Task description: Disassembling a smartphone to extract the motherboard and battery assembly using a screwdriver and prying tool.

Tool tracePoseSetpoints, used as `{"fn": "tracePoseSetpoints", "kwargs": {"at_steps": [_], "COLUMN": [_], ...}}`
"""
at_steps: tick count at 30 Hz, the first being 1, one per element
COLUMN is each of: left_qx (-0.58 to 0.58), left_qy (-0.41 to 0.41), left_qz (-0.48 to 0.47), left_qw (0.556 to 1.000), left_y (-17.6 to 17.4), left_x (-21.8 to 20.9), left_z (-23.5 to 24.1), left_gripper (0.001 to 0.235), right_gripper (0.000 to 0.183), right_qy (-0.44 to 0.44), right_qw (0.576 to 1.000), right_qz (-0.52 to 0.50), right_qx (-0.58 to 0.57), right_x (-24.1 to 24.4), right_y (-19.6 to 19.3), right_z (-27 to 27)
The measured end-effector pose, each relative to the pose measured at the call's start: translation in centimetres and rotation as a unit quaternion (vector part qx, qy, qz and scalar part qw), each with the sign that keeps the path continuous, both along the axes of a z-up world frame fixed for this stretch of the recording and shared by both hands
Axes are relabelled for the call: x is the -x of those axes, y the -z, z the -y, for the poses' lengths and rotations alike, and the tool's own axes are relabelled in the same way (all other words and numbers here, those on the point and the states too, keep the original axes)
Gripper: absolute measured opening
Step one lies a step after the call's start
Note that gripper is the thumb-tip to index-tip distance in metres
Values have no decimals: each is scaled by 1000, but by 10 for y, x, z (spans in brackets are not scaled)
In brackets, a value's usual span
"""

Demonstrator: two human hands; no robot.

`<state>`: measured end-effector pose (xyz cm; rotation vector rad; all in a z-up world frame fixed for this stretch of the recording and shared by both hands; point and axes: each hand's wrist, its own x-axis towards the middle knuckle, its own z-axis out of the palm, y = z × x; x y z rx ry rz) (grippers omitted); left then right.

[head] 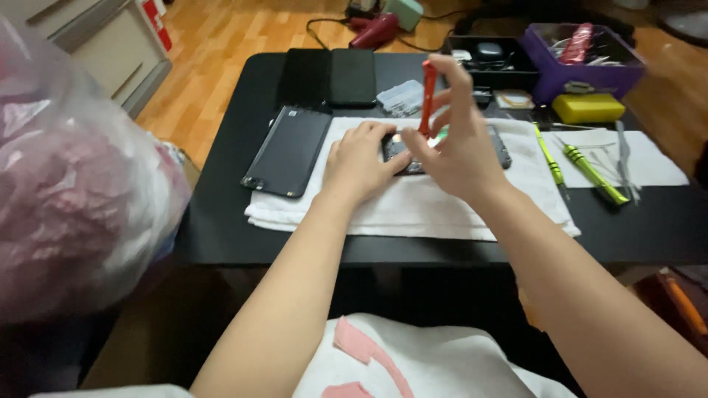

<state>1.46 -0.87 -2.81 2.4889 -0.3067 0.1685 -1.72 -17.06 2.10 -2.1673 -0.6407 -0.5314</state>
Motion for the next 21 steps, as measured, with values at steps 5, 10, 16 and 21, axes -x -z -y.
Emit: {"fn": "tracePoseSetpoints", "kwargs": {"at_steps": [5,10,16,21], "left_qx": [1,-1,5,11], "left_qy": [-7,-13,-6,-7], "left_qz": [-3,-6,-17,-15], "left_qw": [1000,1000,1000,1000], "left_y": [-4,-2,-2,-6], "left_x": [0,1,1,4], "left_z": [1,1,0,0], "left_gripper": [58,60,59,60], "right_gripper": [77,75,72,82], "right_qy": [58,29,-11,13], "right_qw": [997,998,999,999], "right_qz": [51,57,-22,25], "right_qx": [15,-7,30,31], "right_x": [-5,-5,-7,2], "right_y": [10,14,2,5], "right_z": [4,4,9,8]}}
